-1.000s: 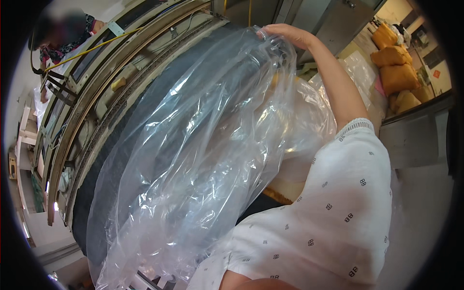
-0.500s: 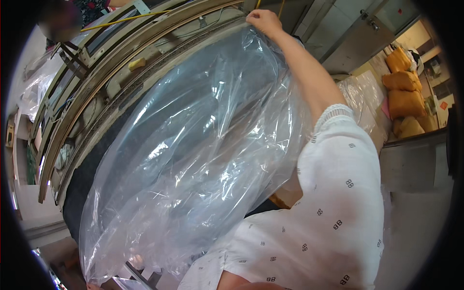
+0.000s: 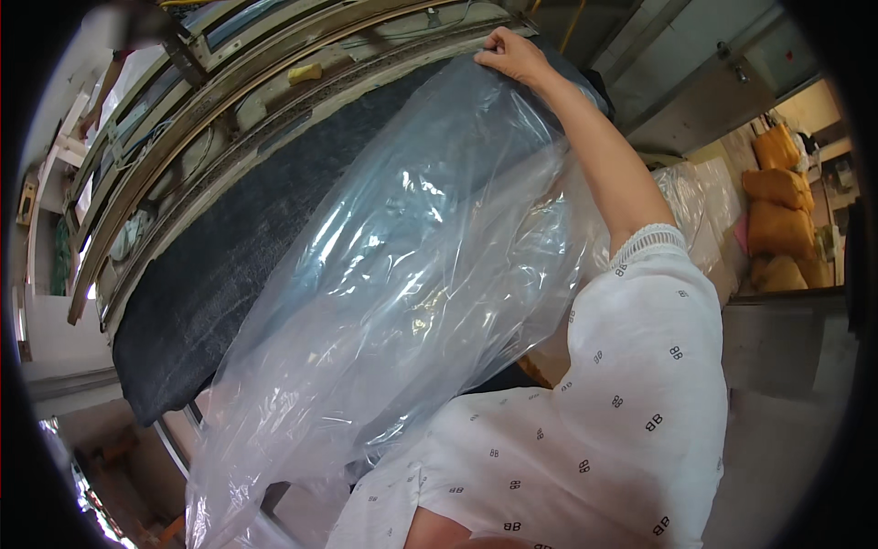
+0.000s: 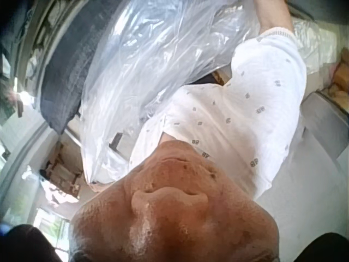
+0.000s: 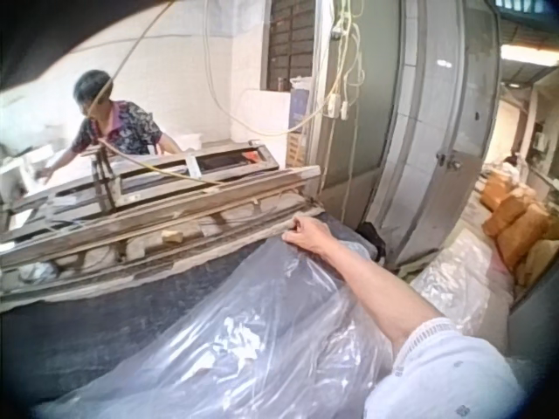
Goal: Manually wrapping or packaging large foam or plastic-wrapped items in an industrial setting.
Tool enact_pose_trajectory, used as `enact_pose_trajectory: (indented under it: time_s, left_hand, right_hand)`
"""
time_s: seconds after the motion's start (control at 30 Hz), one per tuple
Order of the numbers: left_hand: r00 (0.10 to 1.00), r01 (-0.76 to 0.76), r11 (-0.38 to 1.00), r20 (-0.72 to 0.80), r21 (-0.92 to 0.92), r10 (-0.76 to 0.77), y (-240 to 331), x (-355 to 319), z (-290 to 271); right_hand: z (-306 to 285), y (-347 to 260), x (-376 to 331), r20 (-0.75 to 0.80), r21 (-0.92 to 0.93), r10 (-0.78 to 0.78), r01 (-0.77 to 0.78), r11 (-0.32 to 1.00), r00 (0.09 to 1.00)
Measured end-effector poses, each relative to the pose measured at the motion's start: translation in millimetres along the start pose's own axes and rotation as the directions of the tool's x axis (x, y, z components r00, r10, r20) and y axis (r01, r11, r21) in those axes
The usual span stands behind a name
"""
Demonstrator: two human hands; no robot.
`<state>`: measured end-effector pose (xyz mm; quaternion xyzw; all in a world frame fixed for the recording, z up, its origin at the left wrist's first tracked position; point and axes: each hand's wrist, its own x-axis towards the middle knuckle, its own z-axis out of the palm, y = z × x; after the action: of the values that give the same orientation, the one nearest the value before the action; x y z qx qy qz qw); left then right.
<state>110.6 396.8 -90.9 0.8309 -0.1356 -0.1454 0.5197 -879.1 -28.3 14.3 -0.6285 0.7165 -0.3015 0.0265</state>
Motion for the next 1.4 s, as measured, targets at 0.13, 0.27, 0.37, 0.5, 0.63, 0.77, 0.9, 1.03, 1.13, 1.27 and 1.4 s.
enact_pose_trajectory:
  time_s: [0.13,0.27,0.37,0.5,0.63,0.77,0.9,1.03,1.13,1.27,1.4]
  left_hand:
    - [1.0,0.023,0.997,0.011,-0.071,-0.023,-8.6,-9.3,-44.9]
    - [0.998,0.043,0.999,-0.035,-0.031,-0.044,11.6,-21.2,-172.4]
    - [0.985,-0.165,0.952,-0.002,0.258,0.171,43.3,20.0,-233.7]
    - [0.877,-0.478,0.876,-0.017,0.059,0.48,106.3,117.1,-122.0]
    - [0.87,-0.492,0.854,0.141,0.167,0.473,145.0,166.4,55.4]
    - [0.825,-0.562,0.786,0.105,0.257,0.556,159.5,196.0,121.2]
    - [0.742,-0.644,0.644,0.129,0.414,0.658,162.9,212.3,138.7]
    - [0.706,-0.679,0.614,0.13,0.401,0.696,162.8,203.3,152.5]
    - [0.808,-0.567,0.732,0.084,0.378,0.583,157.5,188.0,139.8]
    - [0.891,-0.453,0.878,0.045,0.153,0.452,160.6,176.2,89.3]
    - [0.931,-0.353,0.93,0.057,-0.102,0.36,172.2,160.5,29.4]
  right_hand:
    - [-1.0,13.7,22.8,0.265,0.328,-0.193,0.1,0.939,0.945]
    - [-26.6,9.7,40.4,0.389,0.299,-0.083,-0.04,0.953,0.917]
    - [-53.6,-18.8,19.4,0.317,0.702,0.045,-0.266,0.66,0.947]
    - [-94.3,79.2,62.8,0.138,0.688,0.223,-0.256,0.679,0.965]
    - [-93.1,112.3,31.7,-0.271,-0.433,0.111,-0.224,0.873,0.956]
    - [-71.3,115.7,3.8,-0.371,-0.493,0.283,-0.446,0.747,0.885]
    - [-68.0,108.6,13.6,-0.334,-0.499,0.239,-0.387,0.775,0.912]
    - [-72.8,123.3,28.4,-0.25,-0.589,0.208,-0.319,0.743,0.946]
    - [-77.9,36.9,30.8,-0.367,-0.692,-0.327,-0.021,0.722,0.871]
    - [-51.0,-95.7,-57.1,0.028,0.258,-0.393,0.374,0.891,0.919]
    - [-16.4,-127.4,-129.6,0.28,0.175,-0.531,0.501,0.847,0.8]
